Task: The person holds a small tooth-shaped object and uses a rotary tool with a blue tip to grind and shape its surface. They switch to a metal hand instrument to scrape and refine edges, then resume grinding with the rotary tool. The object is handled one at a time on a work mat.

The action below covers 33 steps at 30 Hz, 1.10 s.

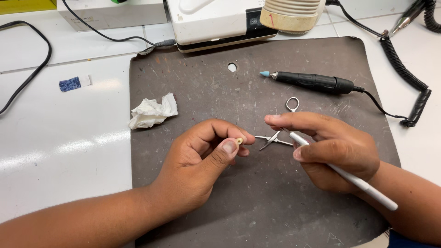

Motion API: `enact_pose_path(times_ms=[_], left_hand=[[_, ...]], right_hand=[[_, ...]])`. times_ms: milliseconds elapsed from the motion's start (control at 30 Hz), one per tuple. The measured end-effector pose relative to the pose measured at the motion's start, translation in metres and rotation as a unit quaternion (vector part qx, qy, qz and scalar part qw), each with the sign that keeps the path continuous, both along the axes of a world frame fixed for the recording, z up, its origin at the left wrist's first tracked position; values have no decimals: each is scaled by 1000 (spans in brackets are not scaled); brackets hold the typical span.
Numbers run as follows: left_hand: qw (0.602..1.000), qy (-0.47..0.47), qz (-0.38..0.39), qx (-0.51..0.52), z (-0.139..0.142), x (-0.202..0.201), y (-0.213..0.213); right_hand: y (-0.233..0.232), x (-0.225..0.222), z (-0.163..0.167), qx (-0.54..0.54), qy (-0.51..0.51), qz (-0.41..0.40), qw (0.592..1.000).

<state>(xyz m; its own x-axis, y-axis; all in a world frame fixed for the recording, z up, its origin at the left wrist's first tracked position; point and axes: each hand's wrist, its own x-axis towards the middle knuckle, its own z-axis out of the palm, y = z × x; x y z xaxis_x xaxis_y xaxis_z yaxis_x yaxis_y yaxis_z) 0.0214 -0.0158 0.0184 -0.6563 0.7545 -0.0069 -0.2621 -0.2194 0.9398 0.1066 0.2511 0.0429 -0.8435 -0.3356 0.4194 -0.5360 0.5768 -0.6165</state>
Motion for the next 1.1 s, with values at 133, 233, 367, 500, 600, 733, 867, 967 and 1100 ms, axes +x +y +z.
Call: enact_pose_path(times_ms=[133, 233, 367, 500, 600, 733, 867, 967, 1100], left_hand=[[1000, 4, -2, -7, -1, -2, 1], [1000, 5, -4, -11, -1, -3, 2], [1000, 2, -8, -5, -2, -3, 4], [999, 14, -11, -38, -1, -4, 4], [999, 26, -20, -28, -1, -3, 4], [999, 43, -20, -20, 2, 1, 4], [999, 18, -21, -39, 4, 5, 5], [999, 14, -28, -28, 5, 5, 5], [999, 25, -34, -17, 5, 6, 4]], right_hand=[[-3, -7, -1, -103, 5, 29, 994], [-5, -13, 0, -208, -48, 46, 976], [-2, -16, -1, -322, -141, 69, 934], [1, -14, -8, -276, -119, 54, 952], [0, -9, -11, -240, -90, 37, 966], [-6, -1, -4, -188, -37, 35, 981], [-14, 3, 4, -189, -46, 56, 979], [-17, 2, 2, -151, -12, 73, 986], [-15, 3, -2, -107, -5, 90, 990]])
